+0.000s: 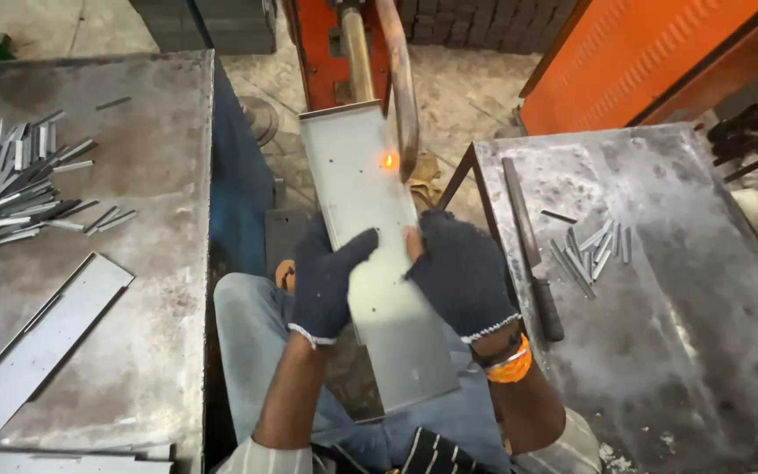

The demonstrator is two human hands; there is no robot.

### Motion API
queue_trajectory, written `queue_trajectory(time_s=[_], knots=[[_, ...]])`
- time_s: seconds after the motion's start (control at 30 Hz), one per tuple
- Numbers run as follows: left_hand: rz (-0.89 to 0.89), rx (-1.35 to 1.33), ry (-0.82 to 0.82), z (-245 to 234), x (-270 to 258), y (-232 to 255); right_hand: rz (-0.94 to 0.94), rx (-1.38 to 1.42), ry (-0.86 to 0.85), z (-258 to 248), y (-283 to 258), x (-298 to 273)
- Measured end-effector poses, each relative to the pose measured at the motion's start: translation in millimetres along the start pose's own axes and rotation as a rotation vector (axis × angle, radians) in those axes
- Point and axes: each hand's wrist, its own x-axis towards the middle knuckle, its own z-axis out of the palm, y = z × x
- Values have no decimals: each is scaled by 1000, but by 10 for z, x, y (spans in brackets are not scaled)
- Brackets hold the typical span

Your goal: Using a spot welding machine to join small metal strips to a larger metal base plate for assembly.

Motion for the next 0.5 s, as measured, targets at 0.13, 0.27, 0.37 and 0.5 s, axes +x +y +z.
queue_trajectory(time_s=[0.13,0.27,0.37,0.5], knots=[[59,41,-32,-89,352,5,16,77,-91,-119,-9,34],[-34,-38,8,-97,586,70,-34,237,-152,-72,33,114],[7,50,-8,-154,651,45,-59,246,-133,12,64,169],[-41,11,-34,-117,639,142,54,281,-217,-80,7,173]])
